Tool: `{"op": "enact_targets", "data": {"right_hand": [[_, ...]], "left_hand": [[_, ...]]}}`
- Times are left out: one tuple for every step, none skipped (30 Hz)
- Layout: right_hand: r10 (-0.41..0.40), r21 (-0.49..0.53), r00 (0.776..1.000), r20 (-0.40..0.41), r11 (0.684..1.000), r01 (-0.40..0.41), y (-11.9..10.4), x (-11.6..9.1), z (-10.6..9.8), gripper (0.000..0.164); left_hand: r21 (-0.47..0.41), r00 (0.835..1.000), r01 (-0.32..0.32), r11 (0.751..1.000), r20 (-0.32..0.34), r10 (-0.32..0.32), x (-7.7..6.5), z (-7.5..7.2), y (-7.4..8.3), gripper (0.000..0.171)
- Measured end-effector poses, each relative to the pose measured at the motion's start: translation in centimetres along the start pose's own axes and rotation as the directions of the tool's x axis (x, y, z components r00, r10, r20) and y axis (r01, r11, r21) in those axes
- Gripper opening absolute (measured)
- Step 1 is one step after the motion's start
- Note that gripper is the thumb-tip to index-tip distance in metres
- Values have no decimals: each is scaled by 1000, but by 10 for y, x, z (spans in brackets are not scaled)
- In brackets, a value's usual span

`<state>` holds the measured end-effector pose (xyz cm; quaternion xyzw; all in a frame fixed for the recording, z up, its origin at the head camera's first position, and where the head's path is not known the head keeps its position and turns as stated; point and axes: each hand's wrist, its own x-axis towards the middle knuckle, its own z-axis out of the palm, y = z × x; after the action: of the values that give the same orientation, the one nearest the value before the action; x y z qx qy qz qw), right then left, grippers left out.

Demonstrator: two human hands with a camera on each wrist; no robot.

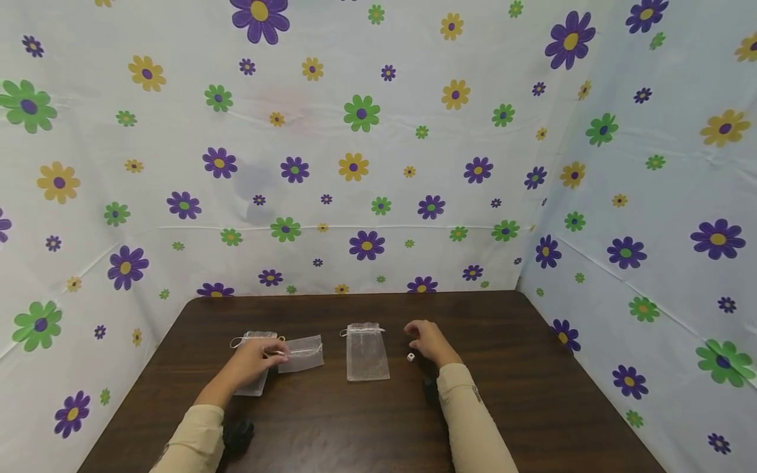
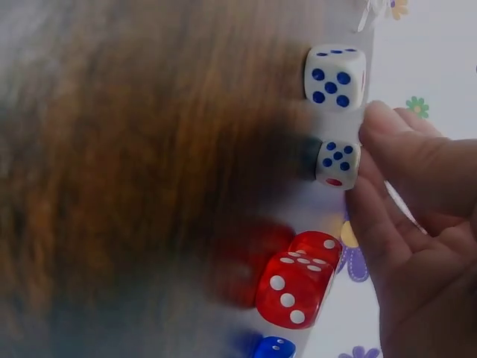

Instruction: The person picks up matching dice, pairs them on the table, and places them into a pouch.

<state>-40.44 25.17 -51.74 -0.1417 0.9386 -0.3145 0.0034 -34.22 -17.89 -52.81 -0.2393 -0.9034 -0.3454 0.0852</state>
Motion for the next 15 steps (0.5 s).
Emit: {"op": "enact_targets", "data": {"right_hand": [[8, -6, 1000, 10, 1000, -8, 0, 0, 0, 30], [16, -14, 1000, 18, 1000, -16, 0, -1, 0, 30], [27, -16, 999, 26, 1000, -27, 0, -1, 0, 30], [32, -21, 999, 30, 999, -31, 0, -1, 1, 30], [29, -29, 999, 30, 999, -28, -1, -1, 1, 30], [27, -37, 999, 33, 999, -26, -1, -1, 1, 31], [26, -38, 999, 37, 999, -25, -1, -1, 1, 30], [20, -42, 999, 40, 999, -19, 0, 0, 1, 30], [18, -42, 999, 43, 999, -16, 0, 0, 2, 30], [10, -48, 999, 44, 999, -8, 0, 0, 2, 29], [4, -53, 999, 45, 999, -2, 1, 1, 3, 29], [8, -51, 999, 46, 999, -5, 1, 1, 3, 28], [12, -48, 999, 47, 999, -9, 1, 1, 4, 28], [12, -49, 999, 44, 999, -10, 1, 2, 5, 27], [15, -48, 999, 42, 999, -13, 1, 2, 5, 27]], "left_hand": [[1, 1000, 2, 1000, 3, -2, 0, 0, 0, 6], [4, 1000, 5, 1000, 4, -5, 0, -1, 0, 6], [8, 1000, 9, 1000, 6, -9, 0, -1, 0, 6], [11, 1000, 8, 1000, 5, -8, 0, -2, 0, 6], [12, 1000, 15, 1000, 4, -15, 0, -2, 0, 7], [16, 1000, 13, 1000, 3, -13, 0, -3, 0, 7], [16, 1000, 13, 1000, 3, -13, 0, -3, 0, 7], [19, 1000, 11, 1000, 3, -11, 0, -4, 0, 7], [20, 1000, 10, 1000, 3, -10, 0, -4, 0, 7], [21, 1000, 10, 1000, 4, -10, 0, -4, 0, 7], [24, 1000, 11, 1000, 4, -11, 0, -4, 0, 7], [27, 1000, 13, 1000, 3, -13, 0, -4, 0, 7], [28, 1000, 15, 1000, 2, -15, -1, -3, -1, 7], [30, 1000, 15, 999, 0, -15, -1, -3, -1, 7], [33, 1000, 14, 999, -2, -14, -1, -3, -1, 8]]}}
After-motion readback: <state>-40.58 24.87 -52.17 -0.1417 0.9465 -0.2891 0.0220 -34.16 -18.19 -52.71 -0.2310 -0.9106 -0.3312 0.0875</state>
